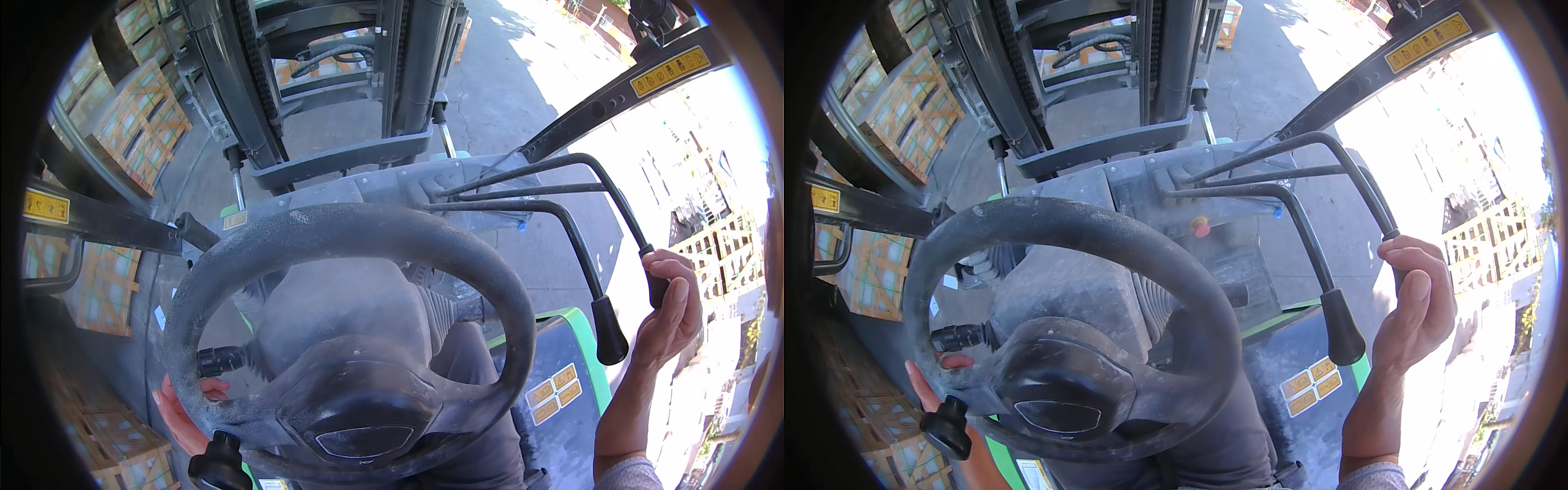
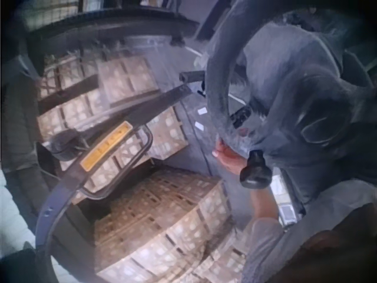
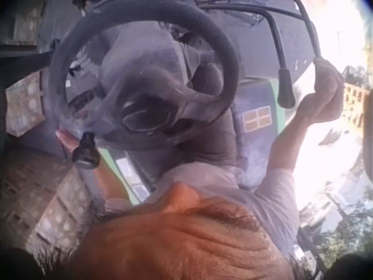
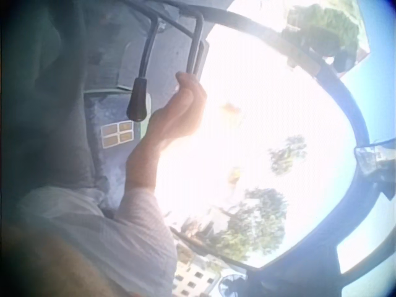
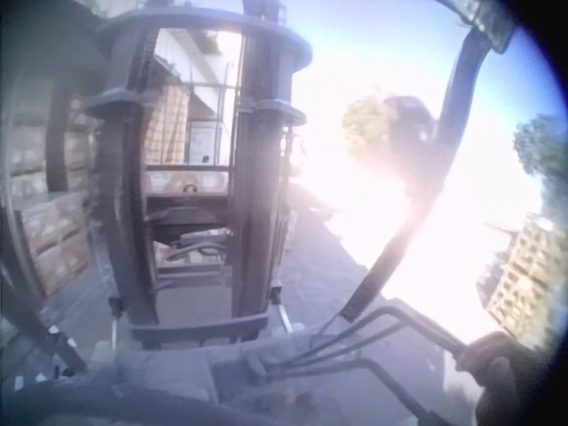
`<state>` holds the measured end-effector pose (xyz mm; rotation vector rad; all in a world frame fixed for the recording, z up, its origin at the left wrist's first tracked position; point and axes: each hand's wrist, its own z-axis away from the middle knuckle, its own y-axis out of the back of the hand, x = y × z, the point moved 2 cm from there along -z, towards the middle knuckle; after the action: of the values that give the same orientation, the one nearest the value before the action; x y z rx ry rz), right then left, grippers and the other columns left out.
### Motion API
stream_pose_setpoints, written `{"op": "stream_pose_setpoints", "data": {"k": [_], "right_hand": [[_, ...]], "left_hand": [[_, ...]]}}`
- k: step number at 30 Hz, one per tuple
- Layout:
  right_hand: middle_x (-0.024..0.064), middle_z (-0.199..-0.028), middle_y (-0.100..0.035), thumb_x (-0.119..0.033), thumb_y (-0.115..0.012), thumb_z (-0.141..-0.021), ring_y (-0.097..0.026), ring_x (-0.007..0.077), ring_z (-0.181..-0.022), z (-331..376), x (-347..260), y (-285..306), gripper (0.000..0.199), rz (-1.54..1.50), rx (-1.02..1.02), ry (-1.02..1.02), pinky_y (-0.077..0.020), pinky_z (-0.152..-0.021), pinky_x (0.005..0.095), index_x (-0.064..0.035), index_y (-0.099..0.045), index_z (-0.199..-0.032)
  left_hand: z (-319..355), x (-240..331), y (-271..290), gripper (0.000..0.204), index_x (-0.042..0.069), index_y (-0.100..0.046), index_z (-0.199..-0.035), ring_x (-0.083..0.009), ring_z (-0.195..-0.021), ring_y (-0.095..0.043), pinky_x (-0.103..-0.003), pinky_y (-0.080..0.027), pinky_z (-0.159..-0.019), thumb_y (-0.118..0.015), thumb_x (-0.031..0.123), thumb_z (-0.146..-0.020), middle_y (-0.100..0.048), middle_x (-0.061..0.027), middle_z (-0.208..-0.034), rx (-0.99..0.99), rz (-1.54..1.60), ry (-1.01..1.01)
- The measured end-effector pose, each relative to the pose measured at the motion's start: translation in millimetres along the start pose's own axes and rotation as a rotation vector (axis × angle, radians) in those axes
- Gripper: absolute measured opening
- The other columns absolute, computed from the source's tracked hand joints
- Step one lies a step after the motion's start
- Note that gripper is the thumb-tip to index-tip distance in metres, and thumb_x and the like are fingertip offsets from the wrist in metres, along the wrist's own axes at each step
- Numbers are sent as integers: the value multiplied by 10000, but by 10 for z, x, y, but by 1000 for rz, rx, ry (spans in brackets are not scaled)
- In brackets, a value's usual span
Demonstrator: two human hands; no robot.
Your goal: The person operates a forklift to lift a pallet of boxes, reverses, and repositions the vehicle. They then lower the pallet, drive forward to pick up another pallet, and repeat the lifting and reversing sequence.
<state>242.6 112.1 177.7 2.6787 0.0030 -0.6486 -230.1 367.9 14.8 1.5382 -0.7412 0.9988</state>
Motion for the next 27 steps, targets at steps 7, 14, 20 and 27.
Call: {"op": "stream_pose_setpoints", "data": {"k": [7, 14, 20, 27], "right_hand": [[150, -929, -717, -350, -541, -1090, -688, 240, -869, 83, -243, -31, 407, 125, -123, 50, -532, -766, 350, 6, -686, -955], [131, -939, -662, -178, -586, -1046, -609, 271, -920, 338, -217, -324, 214, 25, -110, 303, -503, -778, 377, -17, -657, -925], [126, -928, -696, -112, -596, -1056, -655, 205, -866, -142, -130, -558, 229, -26, -6, 229, -515, -753, 323, 12, -683, -885], [121, -923, -701, -88, -601, -1037, -660, 216, -880, -2, -309, -525, 205, -12, 10, 260, -521, -755, 326, 5, -677, -871]], "left_hand": [[-134, 235, -135, 366, 13, -574, -1155, -250, -704, -519, -348, -415, -634, -452, 351, -1084, -597, -177, -923, -30, 12, -54], [-356, 286, -299, 390, 37, -599, -1033, -163, -486, -509, -291, -402, -463, -423, 378, -1098, -609, -118, -755, -52, 112, -88], [-267, 420, -434, 391, 76, -606, -965, -124, -427, -484, -268, -400, -421, -428, 400, -1092, -575, -59, -668, -24, 145, -118], [-257, 385, -383, 363, 83, -673, -894, -126, -576, -593, -257, -465, -471, -489, 348, -1060, -615, -41, -765, 1, 142, -132]]}}
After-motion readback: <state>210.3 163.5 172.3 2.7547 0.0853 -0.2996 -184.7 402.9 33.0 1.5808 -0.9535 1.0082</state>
